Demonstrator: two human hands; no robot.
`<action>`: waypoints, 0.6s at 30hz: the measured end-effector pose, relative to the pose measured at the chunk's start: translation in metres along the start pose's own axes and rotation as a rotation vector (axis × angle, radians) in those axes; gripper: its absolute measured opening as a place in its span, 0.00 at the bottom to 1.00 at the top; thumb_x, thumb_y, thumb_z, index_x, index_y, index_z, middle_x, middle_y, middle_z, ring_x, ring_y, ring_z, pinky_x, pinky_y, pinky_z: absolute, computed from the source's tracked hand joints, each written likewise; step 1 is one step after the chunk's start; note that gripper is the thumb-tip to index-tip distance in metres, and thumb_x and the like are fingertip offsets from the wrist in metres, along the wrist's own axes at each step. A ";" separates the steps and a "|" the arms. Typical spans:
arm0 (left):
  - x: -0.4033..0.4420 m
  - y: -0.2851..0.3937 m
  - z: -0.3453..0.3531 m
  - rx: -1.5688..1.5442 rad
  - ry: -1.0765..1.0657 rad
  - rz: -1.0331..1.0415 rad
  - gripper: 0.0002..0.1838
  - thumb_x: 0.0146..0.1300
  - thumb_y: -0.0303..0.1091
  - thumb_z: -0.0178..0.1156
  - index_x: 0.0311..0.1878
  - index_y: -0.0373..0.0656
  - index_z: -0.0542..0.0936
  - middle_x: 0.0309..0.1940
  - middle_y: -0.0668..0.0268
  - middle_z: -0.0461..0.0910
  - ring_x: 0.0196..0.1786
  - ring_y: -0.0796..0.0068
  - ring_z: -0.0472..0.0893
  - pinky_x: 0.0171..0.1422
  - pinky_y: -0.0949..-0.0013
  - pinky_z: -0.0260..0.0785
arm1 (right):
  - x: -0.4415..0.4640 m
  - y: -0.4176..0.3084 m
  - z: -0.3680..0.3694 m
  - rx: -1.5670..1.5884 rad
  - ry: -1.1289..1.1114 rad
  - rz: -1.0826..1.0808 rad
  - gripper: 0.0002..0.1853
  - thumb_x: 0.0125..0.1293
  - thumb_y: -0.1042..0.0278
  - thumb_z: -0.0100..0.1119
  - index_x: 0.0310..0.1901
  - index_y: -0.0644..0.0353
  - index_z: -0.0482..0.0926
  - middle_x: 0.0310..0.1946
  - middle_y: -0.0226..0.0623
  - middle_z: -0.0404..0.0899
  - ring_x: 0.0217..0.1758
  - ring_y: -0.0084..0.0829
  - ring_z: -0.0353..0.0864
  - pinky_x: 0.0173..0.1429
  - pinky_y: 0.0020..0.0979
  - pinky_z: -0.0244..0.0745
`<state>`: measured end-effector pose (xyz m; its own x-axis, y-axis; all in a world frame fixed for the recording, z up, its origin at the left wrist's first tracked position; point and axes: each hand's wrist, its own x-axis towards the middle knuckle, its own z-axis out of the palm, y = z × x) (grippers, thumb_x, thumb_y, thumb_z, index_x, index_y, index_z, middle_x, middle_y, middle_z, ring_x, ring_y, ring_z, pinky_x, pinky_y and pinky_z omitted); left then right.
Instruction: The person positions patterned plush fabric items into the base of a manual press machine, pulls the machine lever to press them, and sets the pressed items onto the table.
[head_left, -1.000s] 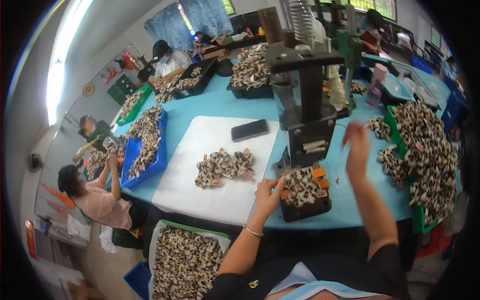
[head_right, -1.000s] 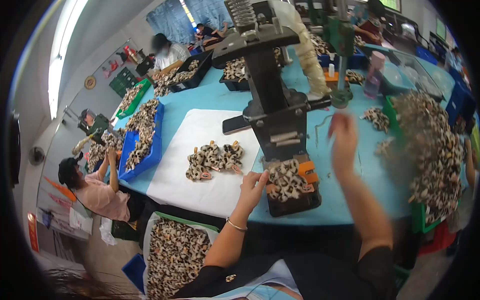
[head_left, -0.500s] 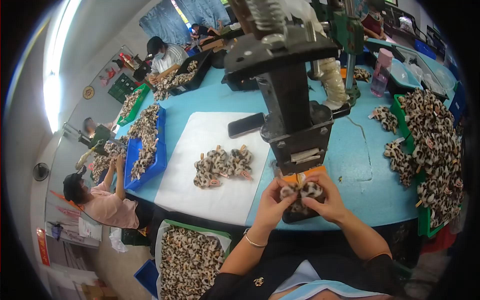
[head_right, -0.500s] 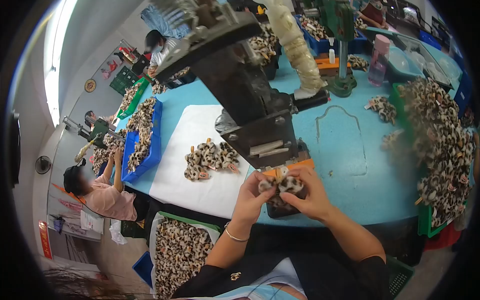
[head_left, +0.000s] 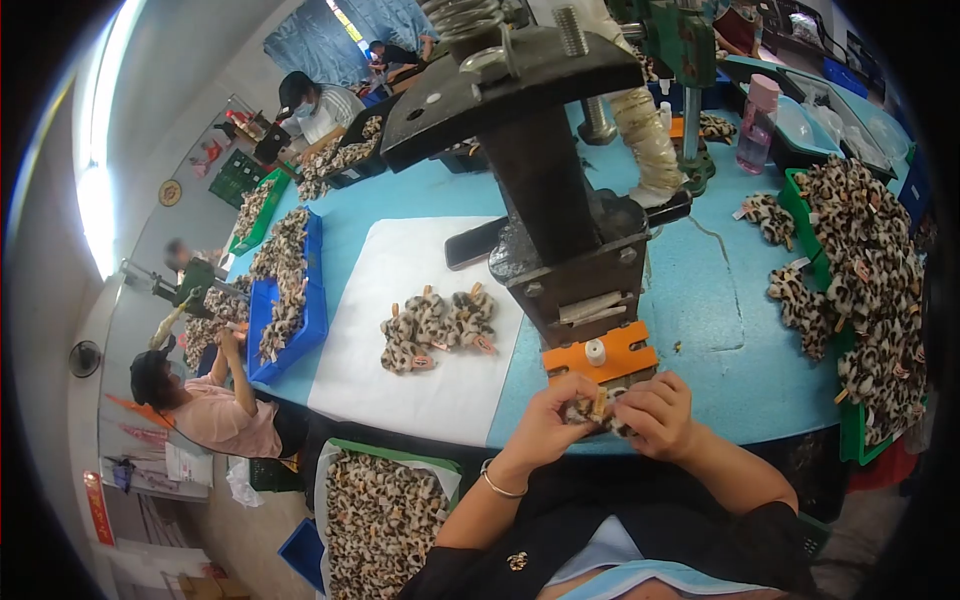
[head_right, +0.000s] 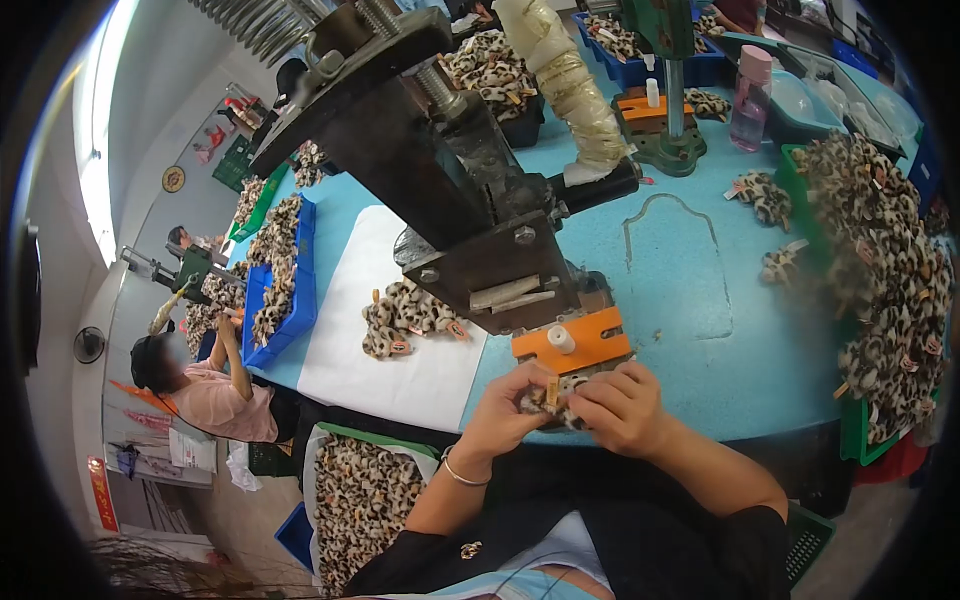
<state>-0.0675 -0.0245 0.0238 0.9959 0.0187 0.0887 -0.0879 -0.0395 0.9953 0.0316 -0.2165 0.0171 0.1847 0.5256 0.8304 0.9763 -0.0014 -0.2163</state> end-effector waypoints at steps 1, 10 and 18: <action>0.000 -0.002 0.000 0.032 -0.010 0.060 0.14 0.53 0.19 0.69 0.42 0.40 0.77 0.44 0.67 0.76 0.50 0.75 0.75 0.56 0.72 0.68 | 0.000 0.001 0.003 -0.010 0.016 -0.014 0.16 0.45 0.72 0.64 0.40 0.55 0.81 0.36 0.29 0.81 0.36 0.29 0.81 0.39 0.32 0.70; 0.012 -0.038 0.006 -0.060 0.347 0.138 0.19 0.53 0.12 0.57 0.48 0.39 0.76 0.46 0.68 0.77 0.51 0.78 0.76 0.58 0.73 0.68 | 0.016 0.013 0.031 0.014 -0.032 0.325 0.18 0.45 0.74 0.67 0.41 0.56 0.78 0.35 0.35 0.78 0.34 0.41 0.79 0.36 0.39 0.68; 0.051 -0.020 0.016 -0.353 0.538 0.037 0.16 0.65 0.17 0.55 0.56 0.36 0.75 0.51 0.63 0.80 0.54 0.79 0.77 0.59 0.72 0.69 | 0.045 0.056 0.025 1.073 -0.301 1.154 0.17 0.61 0.71 0.69 0.50 0.65 0.78 0.43 0.38 0.84 0.43 0.30 0.85 0.49 0.32 0.80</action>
<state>-0.0149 -0.0387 0.0081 0.8497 0.5258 0.0383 -0.2151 0.2793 0.9358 0.0912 -0.1719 0.0294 0.5772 0.8073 -0.1226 -0.2133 0.0042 -0.9770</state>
